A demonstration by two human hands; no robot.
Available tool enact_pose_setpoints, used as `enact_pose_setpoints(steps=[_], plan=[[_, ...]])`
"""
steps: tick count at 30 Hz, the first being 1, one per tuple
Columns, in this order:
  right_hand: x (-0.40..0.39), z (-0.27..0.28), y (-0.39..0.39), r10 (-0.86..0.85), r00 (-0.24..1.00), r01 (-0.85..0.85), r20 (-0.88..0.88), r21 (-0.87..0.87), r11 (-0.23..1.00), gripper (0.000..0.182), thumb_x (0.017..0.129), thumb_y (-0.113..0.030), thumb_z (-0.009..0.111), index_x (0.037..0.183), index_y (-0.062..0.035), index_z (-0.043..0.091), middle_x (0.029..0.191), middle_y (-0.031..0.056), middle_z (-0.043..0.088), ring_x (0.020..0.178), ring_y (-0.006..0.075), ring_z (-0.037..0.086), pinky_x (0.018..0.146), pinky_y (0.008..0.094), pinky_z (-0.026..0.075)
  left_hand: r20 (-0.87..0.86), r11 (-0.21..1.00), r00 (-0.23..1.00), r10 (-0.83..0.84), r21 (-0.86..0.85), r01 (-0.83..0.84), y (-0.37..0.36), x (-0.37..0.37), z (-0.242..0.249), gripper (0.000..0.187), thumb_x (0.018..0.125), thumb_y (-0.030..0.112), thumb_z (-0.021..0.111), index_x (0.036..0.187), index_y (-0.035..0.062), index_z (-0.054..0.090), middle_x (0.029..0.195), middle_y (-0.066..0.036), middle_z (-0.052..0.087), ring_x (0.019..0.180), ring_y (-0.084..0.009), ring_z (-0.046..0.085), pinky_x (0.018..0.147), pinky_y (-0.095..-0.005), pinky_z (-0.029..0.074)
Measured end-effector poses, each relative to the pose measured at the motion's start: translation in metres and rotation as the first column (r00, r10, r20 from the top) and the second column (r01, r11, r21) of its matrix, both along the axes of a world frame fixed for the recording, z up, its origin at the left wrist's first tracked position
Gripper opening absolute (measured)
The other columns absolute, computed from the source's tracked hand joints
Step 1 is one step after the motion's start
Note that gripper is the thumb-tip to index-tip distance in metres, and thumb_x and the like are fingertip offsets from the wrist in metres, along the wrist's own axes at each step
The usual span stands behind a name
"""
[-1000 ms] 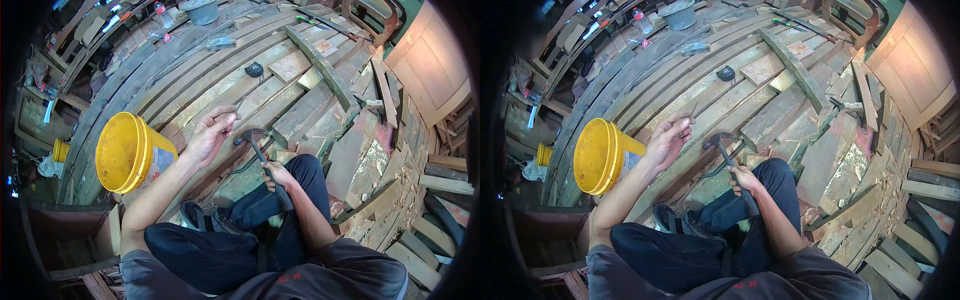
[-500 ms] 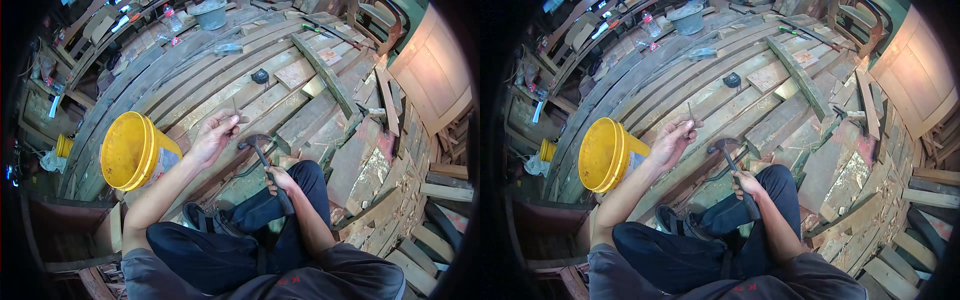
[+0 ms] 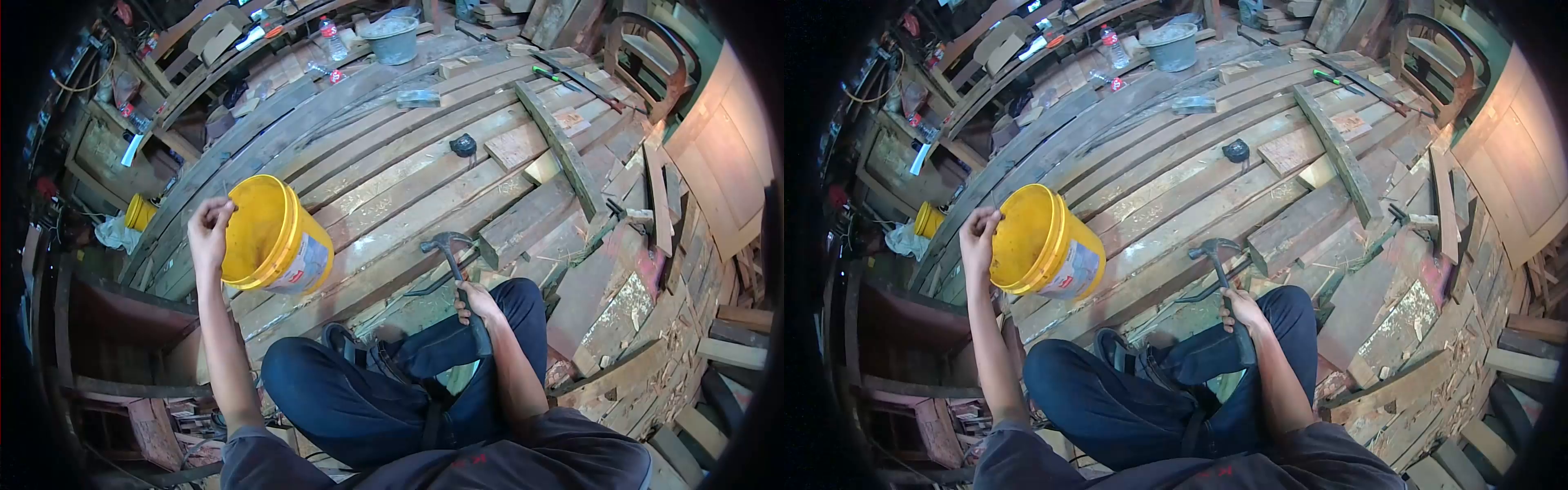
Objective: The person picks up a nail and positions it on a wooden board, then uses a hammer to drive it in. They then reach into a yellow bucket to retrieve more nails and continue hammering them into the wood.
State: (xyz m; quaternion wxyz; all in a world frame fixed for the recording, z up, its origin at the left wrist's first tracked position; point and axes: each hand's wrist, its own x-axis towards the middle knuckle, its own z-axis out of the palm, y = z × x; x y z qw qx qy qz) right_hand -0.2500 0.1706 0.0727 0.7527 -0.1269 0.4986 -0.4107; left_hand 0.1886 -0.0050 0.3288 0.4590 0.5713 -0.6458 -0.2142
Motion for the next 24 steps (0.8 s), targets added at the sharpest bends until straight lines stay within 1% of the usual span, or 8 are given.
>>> enact_pose_setpoints(steps=[2,6,9,10,13,15,19,24], plan=[[0.001,-0.002,0.0,0.005,1.0,-0.005,-0.004,-0.006,1.0,0.026,0.1,-0.031,0.055,0.088,-0.0077,0.049,0.062,0.001,0.044,0.041,0.012,0.039,0.037,0.0315,0.037,0.014,0.997,0.997,0.071,0.022,-0.071,0.009,0.019,-0.015,0.012,0.092,0.011,0.068,0.098,0.0015,0.068,0.084,0.0,0.07,0.079,-0.0041,0.062,0.069,-0.0209,0.044],[0.001,0.002,0.002,-0.003,1.0,0.003,0.001,-0.009,1.0,0.026,0.1,-0.03,0.054,0.088,-0.0074,0.048,0.061,0.0015,0.045,0.041,0.0122,0.039,0.037,0.0316,0.037,0.387,0.981,0.91,0.149,0.06,-0.186,0.01,0.047,-0.052,0.024,0.095,0.021,0.066,0.108,0.0008,0.069,0.096,-0.009,0.073,0.091,-0.0146,0.067,0.088,-0.0284,0.048],[0.001,0.002,0.004,0.005,1.0,-0.005,-0.014,-0.013,1.0,0.026,0.1,-0.03,0.055,0.089,-0.0072,0.048,0.061,0.0013,0.044,0.041,0.0123,0.04,0.038,0.0319,0.037,0.766,0.877,0.429,0.479,-0.395,-0.273,0.024,0.042,-0.081,0.042,0.096,0.037,0.063,0.121,0.0031,0.066,0.109,-0.015,0.071,0.102,-0.0258,0.067,0.096,-0.0364,0.047],[-0.001,0.002,0.003,0.007,1.0,-0.008,-0.025,-0.016,1.0,0.026,0.099,-0.03,0.055,0.089,-0.0072,0.048,0.061,0.0013,0.044,0.041,0.0123,0.04,0.038,0.032,0.037,0.748,0.939,0.578,0.326,-0.186,-0.289,0.028,0.047,-0.078,0.066,0.09,0.055,0.063,0.128,0.0021,0.063,0.125,-0.023,0.064,0.113,-0.0358,0.062,0.106,-0.0446,0.04],[-0.004,-0.01,0.002,0.034,0.999,-0.033,0.015,-0.016,0.999,0.026,0.099,-0.031,0.055,0.089,-0.0077,0.047,0.061,0.001,0.044,0.042,0.0123,0.04,0.038,0.0322,0.038,0.36,0.952,0.916,-0.176,0.298,0.066,0.051,0.02,-0.074,0.067,0.088,0.055,0.065,0.126,-0.0001,0.063,0.119,-0.025,0.066,0.109,-0.0383,0.064,0.105,-0.0452,0.041],[-0.003,-0.012,0.002,0.017,1.0,-0.017,-0.021,-0.013,1.0,0.026,0.099,-0.032,0.054,0.089,-0.0079,0.048,0.061,0.0008,0.044,0.041,0.0124,0.04,0.037,0.0327,0.038,0.856,0.997,0.511,-0.077,0.066,0.041,0.072,-0.012,-0.076,0.059,0.085,0.046,0.071,0.121,-0.0007,0.065,0.103,-0.024,0.071,0.098,-0.0365,0.068,0.094,-0.0434,0.049],[-0.002,-0.013,0.0,0.04,0.999,-0.04,-0.025,0.012,0.999,0.026,0.099,-0.033,0.053,0.09,-0.009,0.048,0.061,0.0009,0.044,0.042,0.0128,0.039,0.038,0.0325,0.038,0.841,0.997,0.537,-0.068,0.032,0.076,0.077,-0.042,-0.089,0.039,0.079,0.035,0.074,0.109,0.0093,0.07,0.076,-0.014,0.07,0.076,-0.0318,0.069,0.071,-0.0437,0.053],[-0.003,-0.02,0.0,0.043,0.999,-0.042,-0.029,0.02,0.999,0.027,0.099,-0.035,0.052,0.091,-0.0096,0.046,0.061,0.001,0.043,0.042,0.0128,0.039,0.038,0.0326,0.037,0.903,0.883,0.392,-0.174,-0.032,0.467,0.084,-0.059,-0.108,0.02,0.076,0.027,0.073,0.088,0.0133,0.067,0.075,-0.004,0.067,0.077,-0.0243,0.068,0.069,-0.0388,0.052]])
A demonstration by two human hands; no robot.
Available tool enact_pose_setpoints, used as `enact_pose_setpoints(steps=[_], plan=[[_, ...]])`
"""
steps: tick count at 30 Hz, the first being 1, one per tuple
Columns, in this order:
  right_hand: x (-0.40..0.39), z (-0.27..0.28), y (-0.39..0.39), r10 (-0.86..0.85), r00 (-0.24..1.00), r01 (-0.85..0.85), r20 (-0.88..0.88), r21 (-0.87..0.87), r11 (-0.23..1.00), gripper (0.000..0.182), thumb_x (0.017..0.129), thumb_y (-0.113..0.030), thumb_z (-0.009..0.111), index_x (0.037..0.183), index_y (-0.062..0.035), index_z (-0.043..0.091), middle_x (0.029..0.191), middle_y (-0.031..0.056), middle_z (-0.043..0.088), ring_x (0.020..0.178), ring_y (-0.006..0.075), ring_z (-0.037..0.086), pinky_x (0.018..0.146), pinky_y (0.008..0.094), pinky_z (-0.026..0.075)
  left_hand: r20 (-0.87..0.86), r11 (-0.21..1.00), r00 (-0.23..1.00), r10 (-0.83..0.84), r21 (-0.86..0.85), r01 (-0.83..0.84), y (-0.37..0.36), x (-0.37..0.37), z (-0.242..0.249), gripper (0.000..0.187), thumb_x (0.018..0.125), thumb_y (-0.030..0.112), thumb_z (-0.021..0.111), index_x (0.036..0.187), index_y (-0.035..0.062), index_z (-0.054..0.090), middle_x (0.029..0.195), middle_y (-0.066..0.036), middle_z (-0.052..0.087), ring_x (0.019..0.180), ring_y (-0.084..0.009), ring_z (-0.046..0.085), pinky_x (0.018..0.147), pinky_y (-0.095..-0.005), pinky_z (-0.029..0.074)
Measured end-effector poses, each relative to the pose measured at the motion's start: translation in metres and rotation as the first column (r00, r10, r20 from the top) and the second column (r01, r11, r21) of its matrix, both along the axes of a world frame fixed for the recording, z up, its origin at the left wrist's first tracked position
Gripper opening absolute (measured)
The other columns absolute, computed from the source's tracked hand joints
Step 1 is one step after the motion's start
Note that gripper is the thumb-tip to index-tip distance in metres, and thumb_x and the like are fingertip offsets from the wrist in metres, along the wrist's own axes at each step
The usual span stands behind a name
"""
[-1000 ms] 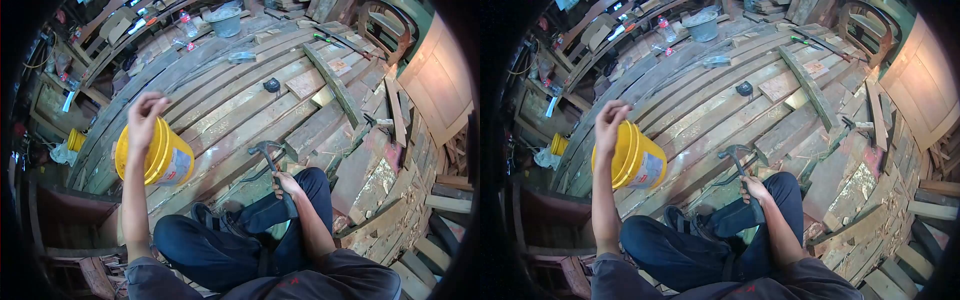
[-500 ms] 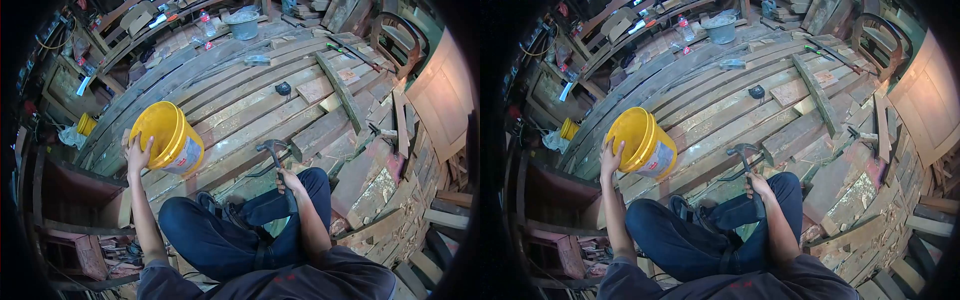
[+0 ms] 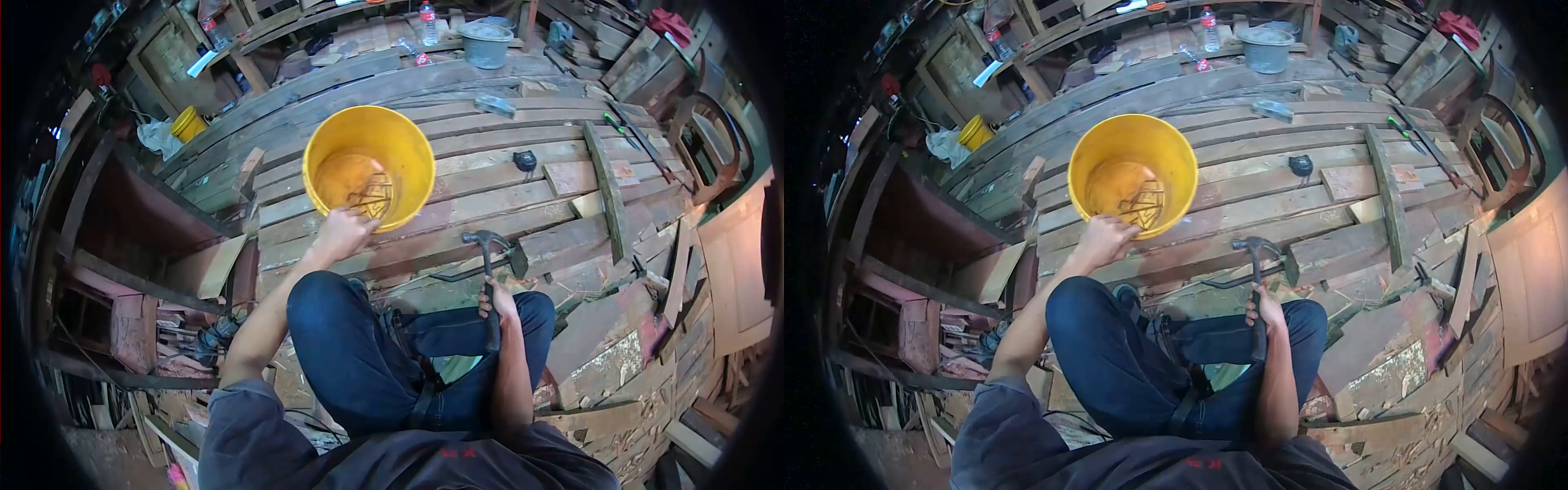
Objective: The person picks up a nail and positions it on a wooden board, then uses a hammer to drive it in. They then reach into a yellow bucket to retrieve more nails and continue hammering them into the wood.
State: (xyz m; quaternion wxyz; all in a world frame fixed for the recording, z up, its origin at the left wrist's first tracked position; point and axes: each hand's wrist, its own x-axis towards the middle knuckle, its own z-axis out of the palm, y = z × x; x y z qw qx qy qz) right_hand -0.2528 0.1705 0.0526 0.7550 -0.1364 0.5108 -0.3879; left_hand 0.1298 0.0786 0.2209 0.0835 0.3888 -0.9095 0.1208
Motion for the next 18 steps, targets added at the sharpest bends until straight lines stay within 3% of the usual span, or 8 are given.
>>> enact_pose_setpoints(steps=[3,7,11,12,15,18], plan=[[-0.002,0.001,0.001,0.003,1.0,-0.004,-0.031,-0.03,1.0,0.025,0.1,-0.033,0.05,0.091,-0.01,0.045,0.062,0.0008,0.043,0.042,0.0122,0.039,0.038,0.0323,0.037,0.182,0.99,0.976,-0.117,-0.054,0.128,0.008,0.002,-0.002,0.018,0.073,0.024,0.069,0.088,0.0152,0.066,0.079,0.001,0.068,0.078,-0.0199,0.066,0.071,-0.0353,0.052],[-0.002,-0.001,0.0,-0.002,1.0,0.001,-0.003,-0.027,1.0,0.026,0.099,-0.034,0.052,0.091,-0.0101,0.046,0.062,0.0008,0.043,0.042,0.0119,0.039,0.038,0.0321,0.037,0.233,0.976,0.955,-0.184,-0.076,0.206,0.017,0.007,-0.003,0.015,0.072,0.022,0.066,0.086,0.0163,0.065,0.077,0.003,0.066,0.075,-0.0173,0.064,0.07,-0.0337,0.049],[0.0,0.008,0.0,0.001,0.999,-0.001,-0.039,-0.012,1.0,0.026,0.099,-0.034,0.052,0.09,-0.0103,0.046,0.062,0.0007,0.043,0.042,0.0118,0.039,0.038,0.0319,0.037,0.134,0.96,0.964,-0.231,-0.132,0.248,0.027,0.017,0.004,0.012,0.076,0.023,0.07,0.083,0.0161,0.063,0.074,0.003,0.064,0.073,-0.0157,0.063,0.066,-0.032,0.049],[0.001,0.013,0.002,-0.001,0.999,0.0,-0.042,-0.025,1.0,0.025,0.099,-0.033,0.052,0.089,-0.0104,0.046,0.062,0.0007,0.043,0.043,0.0119,0.039,0.038,0.0317,0.036,0.011,0.955,0.965,-0.261,-0.141,0.26,0.031,0.018,0.006,0.015,0.077,0.024,0.073,0.083,0.0154,0.062,0.072,0.003,0.062,0.073,-0.0157,0.063,0.065,-0.0317,0.049],[-0.001,0.006,0.002,0.001,1.0,-0.001,-0.018,-0.035,0.999,0.026,0.099,-0.033,0.052,0.089,-0.0099,0.046,0.062,0.0009,0.044,0.042,0.0119,0.039,0.038,0.0318,0.037,-0.005,0.975,0.978,-0.209,-0.077,0.208,0.046,0.026,0.007,0.016,0.078,0.024,0.075,0.084,0.0143,0.063,0.073,0.002,0.063,0.073,-0.0161,0.064,0.066,-0.0317,0.05],[0.001,0.006,0.001,-0.011,0.999,0.01,-0.035,-0.017,1.0,0.027,0.099,-0.034,0.053,0.089,-0.0095,0.047,0.061,0.001,0.044,0.041,0.0122,0.039,0.037,0.0318,0.037,-0.008,0.963,0.972,-0.234,-0.142,0.231,0.05,0.03,0.003,0.017,0.081,0.028,0.072,0.087,0.0157,0.062,0.074,0.004,0.062,0.072,-0.0143,0.063,0.063,-0.0299,0.048]])
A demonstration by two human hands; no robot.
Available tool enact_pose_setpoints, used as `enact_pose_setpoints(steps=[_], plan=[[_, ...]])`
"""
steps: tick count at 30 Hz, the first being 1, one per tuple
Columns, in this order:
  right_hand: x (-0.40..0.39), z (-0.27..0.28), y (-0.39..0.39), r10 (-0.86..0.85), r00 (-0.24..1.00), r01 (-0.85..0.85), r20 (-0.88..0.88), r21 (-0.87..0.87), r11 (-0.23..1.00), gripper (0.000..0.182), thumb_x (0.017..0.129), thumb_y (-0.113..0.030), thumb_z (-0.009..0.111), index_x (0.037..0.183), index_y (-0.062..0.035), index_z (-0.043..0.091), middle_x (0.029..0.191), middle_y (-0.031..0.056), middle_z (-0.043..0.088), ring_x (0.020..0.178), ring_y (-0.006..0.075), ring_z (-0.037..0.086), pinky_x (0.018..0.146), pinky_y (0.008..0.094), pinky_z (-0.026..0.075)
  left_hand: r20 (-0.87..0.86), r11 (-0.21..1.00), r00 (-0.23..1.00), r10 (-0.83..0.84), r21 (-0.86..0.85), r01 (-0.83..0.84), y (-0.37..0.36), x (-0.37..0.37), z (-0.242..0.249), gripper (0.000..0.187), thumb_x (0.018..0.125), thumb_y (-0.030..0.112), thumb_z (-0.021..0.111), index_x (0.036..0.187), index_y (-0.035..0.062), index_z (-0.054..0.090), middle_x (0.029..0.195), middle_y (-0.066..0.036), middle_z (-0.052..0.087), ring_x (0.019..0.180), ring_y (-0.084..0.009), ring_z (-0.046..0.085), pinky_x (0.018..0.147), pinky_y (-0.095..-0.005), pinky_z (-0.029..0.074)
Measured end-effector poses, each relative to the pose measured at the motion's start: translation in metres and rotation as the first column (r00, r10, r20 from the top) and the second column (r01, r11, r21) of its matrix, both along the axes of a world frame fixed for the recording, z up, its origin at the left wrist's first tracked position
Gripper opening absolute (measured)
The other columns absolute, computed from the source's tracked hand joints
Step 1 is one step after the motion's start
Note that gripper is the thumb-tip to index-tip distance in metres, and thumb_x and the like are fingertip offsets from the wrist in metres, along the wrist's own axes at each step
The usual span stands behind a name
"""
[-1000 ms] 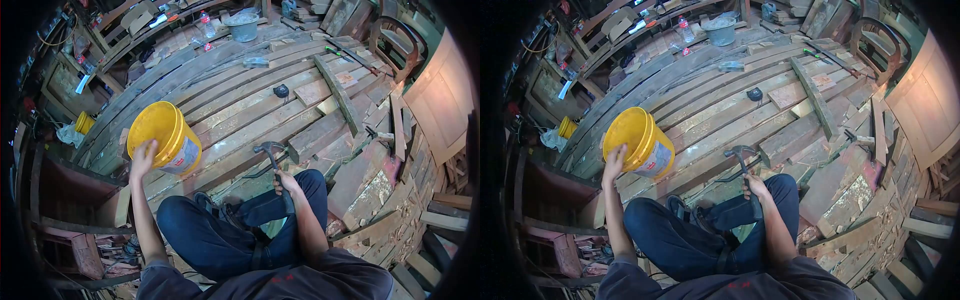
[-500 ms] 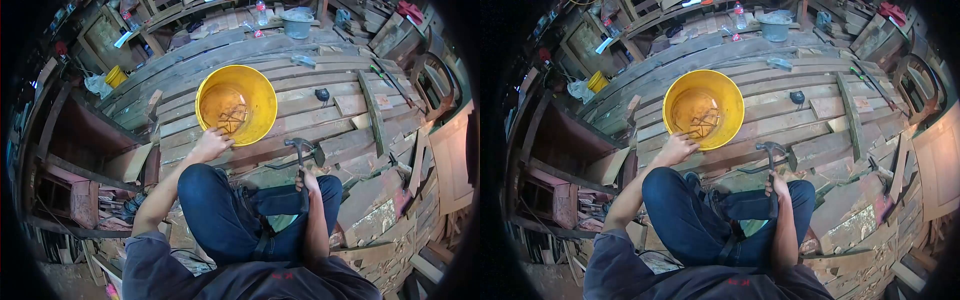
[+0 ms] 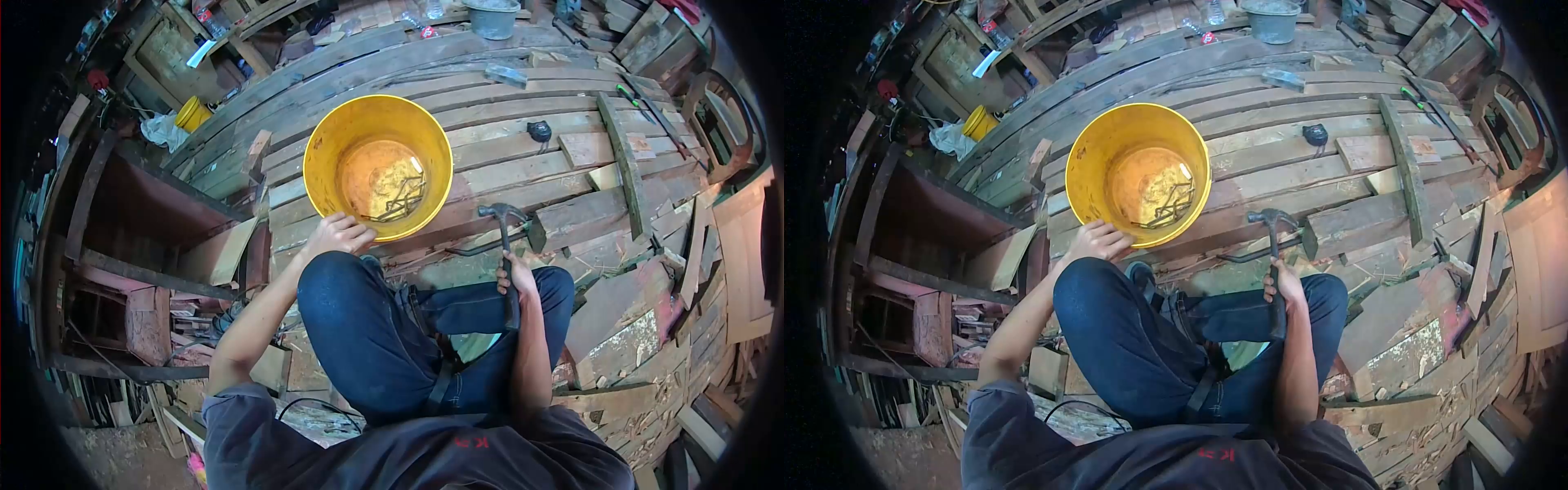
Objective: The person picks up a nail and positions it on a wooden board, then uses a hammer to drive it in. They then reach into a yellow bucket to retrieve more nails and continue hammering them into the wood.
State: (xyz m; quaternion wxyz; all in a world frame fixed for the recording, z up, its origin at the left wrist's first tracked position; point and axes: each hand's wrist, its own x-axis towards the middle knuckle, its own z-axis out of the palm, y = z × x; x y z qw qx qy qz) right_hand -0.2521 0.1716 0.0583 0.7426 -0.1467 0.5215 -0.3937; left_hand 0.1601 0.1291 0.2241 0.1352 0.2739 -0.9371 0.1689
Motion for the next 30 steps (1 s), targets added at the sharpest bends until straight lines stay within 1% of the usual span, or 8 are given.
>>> enact_pose_setpoints(steps=[8,15,17,18,21,22,25,30], plan=[[0.001,0.005,0.001,0.009,1.0,-0.009,-0.014,0.002,1.0,0.026,0.099,-0.034,0.054,0.088,-0.0116,0.046,0.06,0.0,0.043,0.04,0.0118,0.04,0.036,0.0312,0.037,-0.033,0.998,0.998,0.058,-0.009,-0.058,0.013,-0.004,-0.014,0.021,0.08,0.031,0.072,0.096,0.0188,0.064,0.081,0.005,0.063,0.076,-0.0135,0.064,0.066,-0.0293,0.051],[0.01,-0.001,0.002,0.074,0.945,-0.115,-0.318,-0.115,0.987,0.019,0.097,-0.024,0.057,0.095,-0.0053,0.052,0.06,0.0016,0.046,0.043,0.0122,0.047,0.037,0.0321,0.043,0.129,0.982,0.989,0.068,0.166,-0.089,0.018,-0.013,-0.001,0.029,0.08,0.027,0.068,0.107,0.0153,0.067,0.096,0.002,0.069,0.086,-0.0171,0.068,0.076,-0.0317,0.054],[0.02,-0.008,0.006,0.087,0.838,-0.21,-0.538,-0.171,0.963,0.02,0.096,-0.022,0.057,0.096,-0.0026,0.054,0.061,0.0039,0.051,0.045,0.0132,0.052,0.038,0.0333,0.046,0.189,0.969,0.982,0.029,0.237,-0.075,0.018,-0.014,0.012,0.028,0.084,0.025,0.064,0.11,0.0145,0.067,0.099,0.0,0.07,0.087,-0.0184,0.067,0.076,-0.0328,0.054],[0.021,-0.013,0.004,0.113,0.747,-0.282,-0.655,-0.158,0.946,0.024,0.092,-0.02,0.061,0.094,0.0029,0.054,0.063,0.0117,0.057,0.047,0.0263,0.059,0.044,0.0426,0.05,0.267,0.962,0.964,0.001,0.264,-0.074,0.017,-0.014,0.013,0.028,0.085,0.024,0.062,0.111,0.0142,0.067,0.1,0.0,0.07,0.087,-0.0192,0.067,0.076,-0.0334,0.054],[0.027,-0.025,0.009,-0.199,0.215,-0.472,-0.956,-0.28,0.836,0.03,0.086,-0.018,0.065,0.095,0.0078,0.053,0.067,0.0196,0.06,0.057,0.0411,0.06,0.058,0.0503,0.052,0.412,0.932,0.907,-0.088,0.354,-0.071,0.014,-0.009,0.009,0.032,0.087,0.023,0.057,0.115,0.0134,0.067,0.104,-0.002,0.069,0.087,-0.021,0.067,0.078,-0.035,0.054],[0.035,-0.021,0.012,-0.35,0.133,-0.402,-0.927,-0.373,0.836,0.035,0.082,-0.019,0.069,0.094,0.0095,0.053,0.073,0.025,0.061,0.069,0.0495,0.058,0.071,0.0531,0.051,0.41,0.917,0.905,-0.115,0.395,-0.063,0.012,-0.008,0.0,0.033,0.086,0.023,0.056,0.116,0.0133,0.067,0.104,-0.002,0.069,0.086,-0.0213,0.067,0.078,-0.0353,0.053],[0.039,0.023,0.006,-0.698,-0.03,-0.46,-0.716,-0.61,0.645,0.035,0.081,-0.02,0.071,0.098,0.0076,0.056,0.079,0.0255,0.063,0.075,0.0486,0.059,0.072,0.0536,0.05,0.447,0.869,0.889,-0.105,0.476,-0.136,0.011,-0.012,0.002,0.035,0.085,0.023,0.056,0.116,0.0136,0.068,0.105,-0.002,0.069,0.086,-0.0217,0.067,0.079,-0.036,0.053],[0.067,0.083,-0.003,-0.176,0.835,-0.216,-0.522,-0.604,0.767,0.033,0.099,-0.024,0.056,0.084,0.0035,0.065,0.065,0.0081,0.062,0.058,0.0146,0.057,0.057,0.032,0.045,0.392,0.853,0.916,-0.082,0.502,-0.139,0.01,-0.009,-0.004,0.036,0.083,0.022,0.058,0.115,0.0142,0.07,0.104,-0.002,0.069,0.087,-0.0215,0.067,0.079,-0.0363,0.053]])
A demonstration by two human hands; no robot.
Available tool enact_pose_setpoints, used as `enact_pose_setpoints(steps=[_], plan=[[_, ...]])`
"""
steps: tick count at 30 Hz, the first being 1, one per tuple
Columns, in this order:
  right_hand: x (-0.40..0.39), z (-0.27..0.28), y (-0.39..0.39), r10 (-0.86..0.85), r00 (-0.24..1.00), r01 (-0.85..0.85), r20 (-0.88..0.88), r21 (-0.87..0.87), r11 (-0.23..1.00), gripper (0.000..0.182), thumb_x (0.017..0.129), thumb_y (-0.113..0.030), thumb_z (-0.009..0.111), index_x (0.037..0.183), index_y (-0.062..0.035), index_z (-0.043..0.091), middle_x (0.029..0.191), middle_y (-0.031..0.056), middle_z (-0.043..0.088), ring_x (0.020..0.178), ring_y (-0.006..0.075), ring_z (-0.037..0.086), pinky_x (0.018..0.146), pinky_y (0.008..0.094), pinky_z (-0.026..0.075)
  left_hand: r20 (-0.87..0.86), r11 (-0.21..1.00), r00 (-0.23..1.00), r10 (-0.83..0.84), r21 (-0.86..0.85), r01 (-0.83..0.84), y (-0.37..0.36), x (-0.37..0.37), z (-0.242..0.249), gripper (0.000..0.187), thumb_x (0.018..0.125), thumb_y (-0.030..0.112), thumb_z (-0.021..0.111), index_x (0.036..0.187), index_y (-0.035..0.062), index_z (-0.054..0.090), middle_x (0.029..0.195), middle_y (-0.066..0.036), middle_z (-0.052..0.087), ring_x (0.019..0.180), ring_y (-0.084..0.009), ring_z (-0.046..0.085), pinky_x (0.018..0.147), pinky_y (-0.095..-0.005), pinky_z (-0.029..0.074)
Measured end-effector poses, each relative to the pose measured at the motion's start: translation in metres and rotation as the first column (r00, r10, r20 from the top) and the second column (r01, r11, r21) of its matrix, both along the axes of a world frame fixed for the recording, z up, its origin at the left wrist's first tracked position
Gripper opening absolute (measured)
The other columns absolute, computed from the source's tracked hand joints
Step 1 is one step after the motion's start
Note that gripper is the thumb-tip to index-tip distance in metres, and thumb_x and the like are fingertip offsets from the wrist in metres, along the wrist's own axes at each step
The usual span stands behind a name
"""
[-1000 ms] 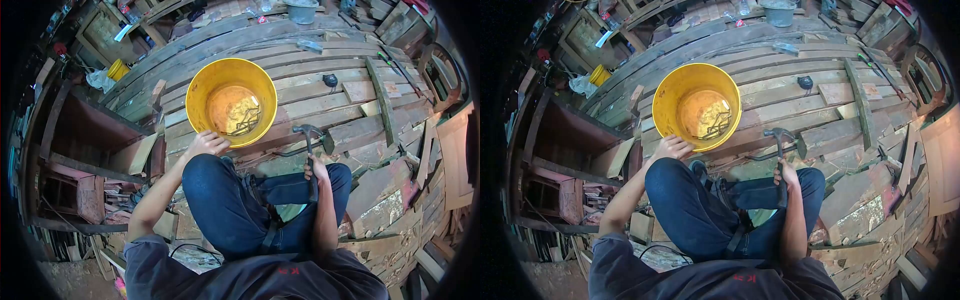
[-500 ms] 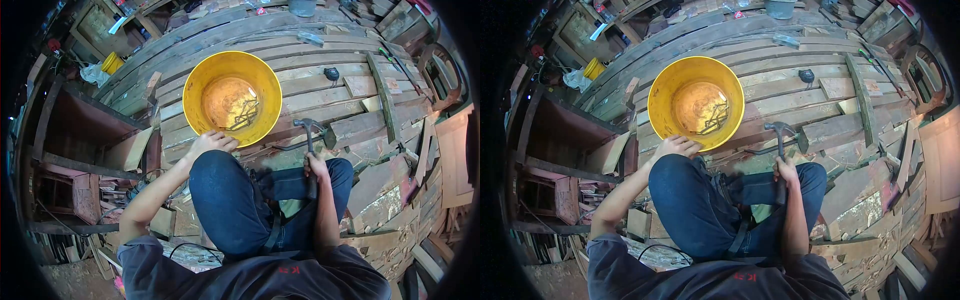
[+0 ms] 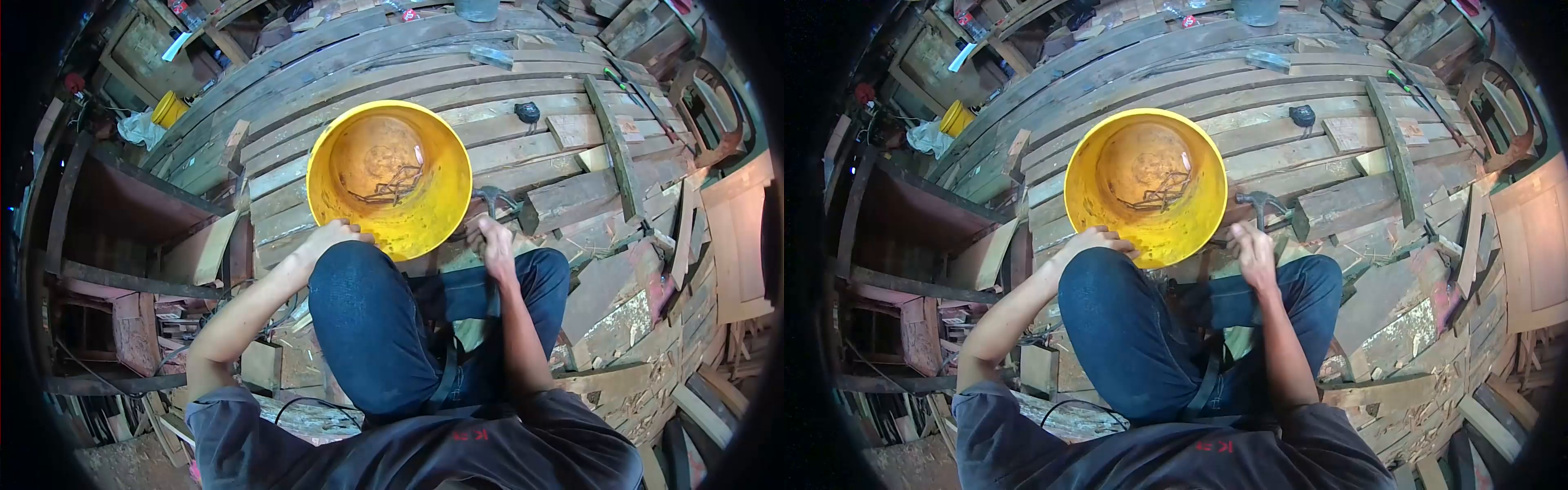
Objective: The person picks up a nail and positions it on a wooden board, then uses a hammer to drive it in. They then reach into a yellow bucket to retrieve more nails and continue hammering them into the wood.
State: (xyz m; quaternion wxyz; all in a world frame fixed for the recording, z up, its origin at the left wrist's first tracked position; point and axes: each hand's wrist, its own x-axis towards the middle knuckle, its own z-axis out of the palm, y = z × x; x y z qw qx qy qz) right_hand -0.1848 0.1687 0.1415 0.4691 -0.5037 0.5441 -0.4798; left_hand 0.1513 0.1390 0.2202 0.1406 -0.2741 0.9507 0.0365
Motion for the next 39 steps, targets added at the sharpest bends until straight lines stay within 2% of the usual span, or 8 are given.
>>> enact_pose_setpoints(steps=[1,3,6,10,13,22,29,39], plan=[[0.01,-0.003,-0.008,0.055,0.997,-0.053,0.051,-0.042,0.998,0.035,0.099,-0.026,0.057,0.083,0.0045,0.065,0.064,0.0127,0.063,0.055,0.0172,0.058,0.055,0.035,0.045,0.001,0.999,0.999,-0.033,-0.021,0.033,0.0,-0.005,0.01,0.036,0.082,0.022,0.058,0.115,0.0139,0.07,0.104,-0.003,0.07,0.088,-0.0217,0.067,0.08,-0.0362,0.053],[0.03,0.005,-0.014,0.041,0.935,-0.075,-0.351,-0.085,0.994,0.035,0.098,-0.024,0.056,0.083,0.0059,0.065,0.062,0.0191,0.062,0.051,0.0233,0.059,0.053,0.0383,0.045,-0.034,0.996,0.997,-0.075,-0.052,0.073,-0.004,-0.006,0.018,0.036,0.082,0.022,0.06,0.115,0.0129,0.071,0.104,-0.003,0.07,0.088,-0.0219,0.068,0.08,-0.036,0.053],[0.05,0.017,-0.015,0.039,0.945,-0.068,-0.326,-0.077,0.995,0.032,0.097,-0.021,0.057,0.083,0.0067,0.065,0.062,0.024,0.059,0.052,0.0314,0.062,0.053,0.0415,0.045,-0.118,0.998,0.991,-0.057,-0.019,0.055,-0.01,-0.001,0.028,0.037,0.081,0.021,0.061,0.115,0.0084,0.071,0.107,-0.008,0.071,0.094,-0.025,0.068,0.083,-0.0382,0.054],[0.064,0.019,-0.015,0.037,0.957,-0.076,-0.289,-0.125,0.989,0.028,0.097,-0.019,0.057,0.089,0.0066,0.066,0.064,0.0251,0.059,0.058,0.0368,0.064,0.056,0.0431,0.046,-0.126,0.934,0.986,0.108,0.354,-0.057,-0.028,0.002,0.04,0.036,0.086,0.022,0.063,0.115,0.0022,0.07,0.114,-0.017,0.07,0.103,-0.033,0.067,0.087,-0.0421,0.053],[0.071,0.024,-0.012,0.055,0.979,-0.082,-0.196,-0.131,0.988,0.026,0.097,-0.017,0.056,0.095,0.0063,0.065,0.066,0.0255,0.059,0.06,0.0368,0.065,0.057,0.0426,0.047,0.173,0.831,0.964,0.204,0.49,-0.263,-0.065,-0.01,0.055,0.036,0.088,0.028,0.066,0.114,0.0036,0.071,0.114,-0.017,0.07,0.102,-0.0329,0.067,0.087,-0.0411,0.053],[0.069,0.008,-0.007,0.074,0.986,-0.092,-0.148,-0.115,0.989,0.021,0.097,-0.015,0.056,0.097,0.0049,0.064,0.073,0.0261,0.061,0.068,0.0382,0.066,0.061,0.041,0.048,0.574,0.9,0.787,0.227,0.185,-0.395,-0.165,-0.109,-0.038,0.042,0.084,0.033,0.069,0.116,0.0054,0.071,0.113,-0.015,0.071,0.1,-0.0276,0.07,0.084,-0.0404,0.054],[0.054,0.013,0.001,0.131,0.976,-0.15,-0.172,-0.105,0.983,0.02,0.094,-0.013,0.059,0.101,0.0039,0.068,0.072,0.0253,0.063,0.065,0.0344,0.069,0.058,0.0381,0.049,0.384,0.902,0.846,0.37,0.071,-0.426,-0.188,-0.109,-0.116,0.048,0.079,0.03,0.074,0.121,0.0098,0.068,0.119,-0.011,0.07,0.112,-0.0249,0.066,0.092,-0.0399,0.053],[0.064,0.009,0.006,0.071,0.991,-0.08,-0.115,-0.072,0.994,0.019,0.094,-0.011,0.058,0.096,0.0056,0.067,0.064,0.0232,0.059,0.052,0.0262,0.062,0.053,0.0363,0.046,0.34,0.92,0.87,0.357,0.033,-0.39,-0.195,-0.094,-0.11,0.03,0.076,0.02,0.068,0.104,0.0106,0.074,0.11,-0.012,0.072,0.103,-0.0297,0.069,0.084,-0.0416,0.056]])
